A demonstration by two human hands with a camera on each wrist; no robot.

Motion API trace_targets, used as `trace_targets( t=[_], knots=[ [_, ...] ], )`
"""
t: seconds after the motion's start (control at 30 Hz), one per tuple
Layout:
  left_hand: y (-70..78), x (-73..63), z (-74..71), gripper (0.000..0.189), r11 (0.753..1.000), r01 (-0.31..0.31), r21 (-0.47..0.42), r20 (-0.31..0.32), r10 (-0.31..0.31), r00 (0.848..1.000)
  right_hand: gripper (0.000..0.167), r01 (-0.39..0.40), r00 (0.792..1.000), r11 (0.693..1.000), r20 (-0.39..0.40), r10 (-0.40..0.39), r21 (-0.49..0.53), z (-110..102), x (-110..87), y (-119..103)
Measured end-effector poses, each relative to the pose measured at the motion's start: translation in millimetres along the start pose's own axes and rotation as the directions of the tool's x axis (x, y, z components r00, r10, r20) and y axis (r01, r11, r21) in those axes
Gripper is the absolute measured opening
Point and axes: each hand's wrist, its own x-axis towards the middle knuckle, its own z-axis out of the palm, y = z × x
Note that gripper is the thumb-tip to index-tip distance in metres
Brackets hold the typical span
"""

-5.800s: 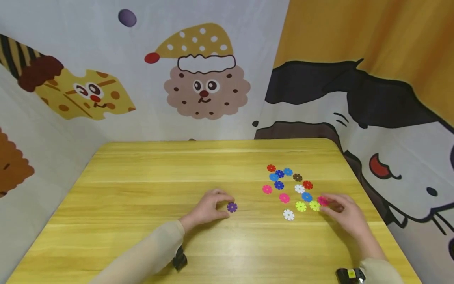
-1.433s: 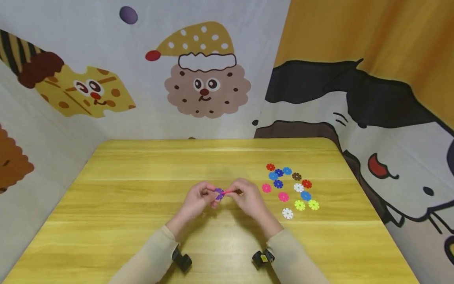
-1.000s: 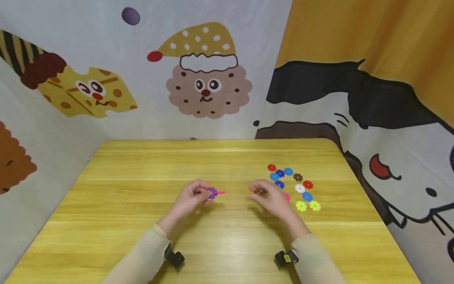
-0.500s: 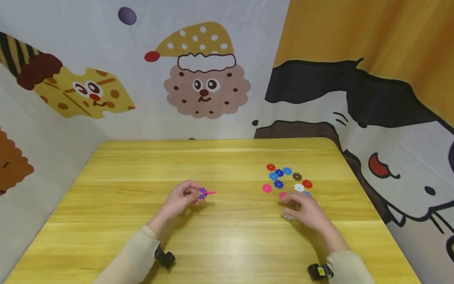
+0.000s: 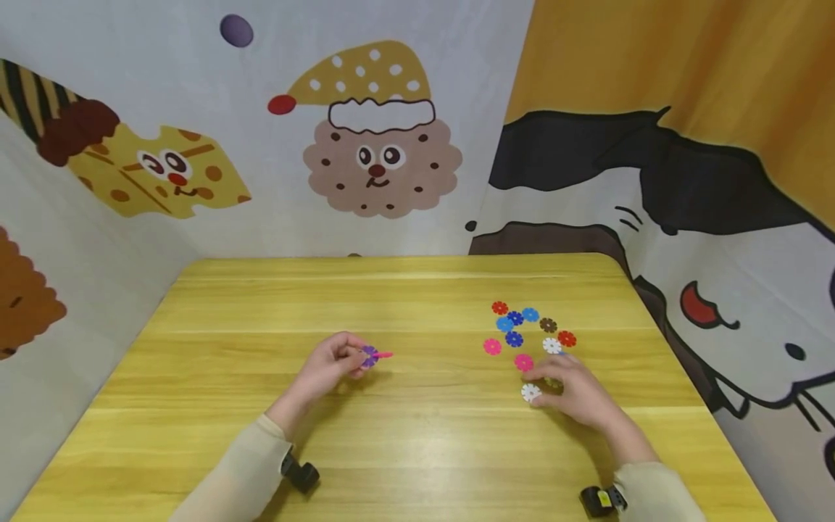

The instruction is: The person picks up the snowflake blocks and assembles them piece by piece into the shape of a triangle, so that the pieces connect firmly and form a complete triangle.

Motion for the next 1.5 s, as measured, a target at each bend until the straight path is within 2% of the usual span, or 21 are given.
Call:
trace_targets(
  t=[0.37,0.53,0.73,0.9,1.0,1.13,1.3,1.5],
  knots=[
    [1.0,-0.1,-0.9,0.012,1.0,-0.003,-0.003,-0.002,0.003,1.0,0.028,-0.027,0.999,1.0,0.029,0.027,-0.008,1.1,4.5,3.4],
    [2.4,-0.5,0.3,0.012,1.0,-0.015,0.005,0.006,0.015,1.0,0.029,0.008,1.0,1.0,0.013,-0.008,-0.023,5.0,7.5,0.6],
    [3.2,0.2,3.6,0.014,0.999,-0.034,0.017,0.019,0.033,0.999,0.026,0.046,0.999,0.996,-0.004,-0.046,0.073,9.0,14.4,-7.4],
    [4.4,1.0,6.6,0.015,0.999,-0.03,0.011,0.026,0.03,0.999,0.02,-0.016,0.999,0.987,-0.027,0.021,0.158,14.5,29.9,-22.1],
    [4.5,1.9,9.6,0.016,1.0,-0.026,0.012,0.022,0.026,0.999,0.016,-0.094,0.995,0.959,-0.009,0.1,0.267,20.6,42.7,-34.2],
    [5.0,2.5,14.6,0.017,1.0,-0.028,0.006,0.019,0.028,0.999,0.015,-0.174,0.984,0.893,0.049,0.169,0.416,30.3,59.8,-53.9],
    [5.9,3.1,21.5,0.017,0.999,-0.045,-0.012,0.03,0.046,0.998,0.016,-0.196,0.98,0.839,0.075,0.184,0.508,46.1,78.3,-76.6],
    [8.2,1.6,28.6,0.017,0.999,-0.035,-0.009,0.054,0.036,0.998,0.018,-0.236,0.971,0.754,0.121,0.206,0.613,62.5,92.4,-98.8]
  ],
)
